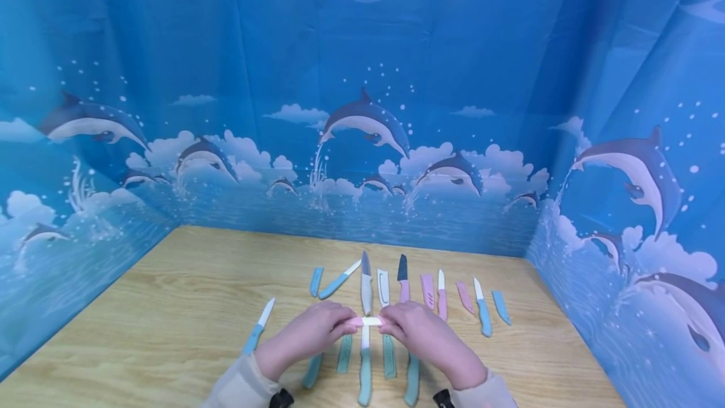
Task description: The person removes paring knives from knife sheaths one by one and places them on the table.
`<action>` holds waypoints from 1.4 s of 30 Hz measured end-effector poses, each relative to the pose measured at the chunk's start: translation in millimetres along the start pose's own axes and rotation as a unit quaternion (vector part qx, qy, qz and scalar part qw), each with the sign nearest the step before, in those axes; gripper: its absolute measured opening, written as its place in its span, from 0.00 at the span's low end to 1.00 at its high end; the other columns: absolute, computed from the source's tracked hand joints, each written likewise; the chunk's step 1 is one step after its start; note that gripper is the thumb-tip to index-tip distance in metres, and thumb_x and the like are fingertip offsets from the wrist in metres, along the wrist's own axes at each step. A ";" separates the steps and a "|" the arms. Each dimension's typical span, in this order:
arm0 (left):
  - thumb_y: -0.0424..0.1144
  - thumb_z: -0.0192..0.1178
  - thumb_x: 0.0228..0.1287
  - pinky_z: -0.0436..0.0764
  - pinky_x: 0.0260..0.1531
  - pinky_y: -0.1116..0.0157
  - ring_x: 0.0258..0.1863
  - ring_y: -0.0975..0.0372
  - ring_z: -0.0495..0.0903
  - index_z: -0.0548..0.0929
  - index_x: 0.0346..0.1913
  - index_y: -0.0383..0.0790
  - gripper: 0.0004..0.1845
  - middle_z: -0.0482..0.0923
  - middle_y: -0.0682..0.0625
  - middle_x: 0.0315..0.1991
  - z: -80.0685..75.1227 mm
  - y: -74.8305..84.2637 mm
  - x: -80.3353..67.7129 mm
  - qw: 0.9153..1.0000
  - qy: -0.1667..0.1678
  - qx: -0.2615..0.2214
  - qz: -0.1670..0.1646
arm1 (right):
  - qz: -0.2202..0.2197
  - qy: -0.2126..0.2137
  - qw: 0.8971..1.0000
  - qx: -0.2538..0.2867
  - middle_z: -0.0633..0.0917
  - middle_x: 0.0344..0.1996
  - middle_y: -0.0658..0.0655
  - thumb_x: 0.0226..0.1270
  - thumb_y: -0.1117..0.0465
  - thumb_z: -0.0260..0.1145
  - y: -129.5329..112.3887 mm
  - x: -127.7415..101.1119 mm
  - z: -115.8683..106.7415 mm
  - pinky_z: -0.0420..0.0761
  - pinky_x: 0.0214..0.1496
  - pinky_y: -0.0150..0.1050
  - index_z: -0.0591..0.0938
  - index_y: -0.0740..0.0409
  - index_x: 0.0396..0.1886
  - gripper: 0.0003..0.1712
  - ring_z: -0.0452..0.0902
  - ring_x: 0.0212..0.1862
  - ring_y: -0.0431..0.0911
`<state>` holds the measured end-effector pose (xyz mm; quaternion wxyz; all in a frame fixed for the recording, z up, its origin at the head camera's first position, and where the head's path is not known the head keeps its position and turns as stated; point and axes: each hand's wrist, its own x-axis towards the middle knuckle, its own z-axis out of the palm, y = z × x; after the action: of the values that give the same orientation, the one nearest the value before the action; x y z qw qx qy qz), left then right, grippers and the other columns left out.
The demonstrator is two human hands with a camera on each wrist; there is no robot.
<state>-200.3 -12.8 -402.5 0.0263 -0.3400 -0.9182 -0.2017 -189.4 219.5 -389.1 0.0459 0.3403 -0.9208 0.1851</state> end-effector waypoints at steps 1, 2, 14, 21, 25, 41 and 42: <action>0.49 0.57 0.68 0.78 0.43 0.67 0.35 0.70 0.78 0.85 0.43 0.49 0.11 0.82 0.61 0.33 0.0 0.0 0.0 1.000 0.000 0.001 0.000 | 0.000 0.000 1.000 0.001 0.75 0.22 0.39 0.69 0.58 0.62 -0.1 -0.1 -0.3 0.70 0.31 0.28 0.80 0.48 0.35 0.02 0.64 0.25 0.29; 0.50 0.57 0.68 0.78 0.44 0.67 0.35 0.70 0.78 0.85 0.43 0.49 0.11 0.82 0.61 0.33 0.1 -0.1 -0.1 1.000 0.000 0.002 0.000 | -0.001 0.000 1.000 0.001 0.75 0.23 0.39 0.68 0.58 0.62 -0.1 -0.2 -0.4 0.71 0.31 0.29 0.81 0.48 0.35 0.02 0.64 0.25 0.29; 0.48 0.57 0.68 0.78 0.47 0.64 0.38 0.68 0.80 0.85 0.43 0.49 0.10 0.83 0.60 0.35 0.0 0.3 -0.7 1.000 0.002 -0.002 -0.006 | -0.006 0.004 1.000 -0.002 0.73 0.22 0.36 0.68 0.58 0.63 0.7 -0.2 0.1 0.70 0.30 0.28 0.81 0.49 0.35 0.02 0.63 0.25 0.29; 0.49 0.57 0.68 0.78 0.50 0.62 0.39 0.68 0.80 0.85 0.43 0.50 0.10 0.83 0.60 0.35 -0.6 0.1 -1.1 1.000 -0.003 -0.003 -0.009 | 0.006 0.003 1.000 -0.001 0.79 0.27 0.38 0.68 0.58 0.63 1.1 -1.4 0.3 0.74 0.32 0.30 0.83 0.53 0.40 0.06 0.68 0.28 0.28; 0.49 0.56 0.68 0.79 0.47 0.64 0.38 0.68 0.80 0.85 0.42 0.50 0.11 0.83 0.61 0.34 -0.4 -1.1 -0.9 1.000 0.000 -0.004 -0.004 | 0.013 0.005 1.000 0.001 0.80 0.28 0.39 0.68 0.58 0.63 0.9 -2.0 -0.1 0.75 0.33 0.31 0.83 0.53 0.41 0.07 0.69 0.29 0.28; 0.50 0.57 0.68 0.79 0.43 0.67 0.35 0.70 0.78 0.85 0.43 0.49 0.11 0.82 0.61 0.33 -1.6 -3.1 0.3 1.000 -0.015 -0.023 -0.006 | 0.015 -0.008 1.000 0.012 0.78 0.24 0.40 0.68 0.58 0.63 2.5 -2.2 -2.4 0.72 0.30 0.29 0.83 0.53 0.40 0.06 0.65 0.26 0.29; 0.50 0.56 0.68 0.79 0.43 0.67 0.35 0.70 0.78 0.85 0.43 0.49 0.12 0.82 0.61 0.33 -1.7 -3.3 0.4 0.999 -0.017 -0.027 -0.006 | 0.014 -0.010 1.000 0.013 0.78 0.23 0.40 0.68 0.57 0.63 2.5 -2.2 -2.4 0.72 0.30 0.28 0.83 0.53 0.40 0.06 0.65 0.25 0.29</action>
<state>-202.8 -15.5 -402.1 0.0002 -0.3383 -0.9149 -0.2203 -189.4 223.4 -388.0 0.0297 0.3299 -0.9233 0.1947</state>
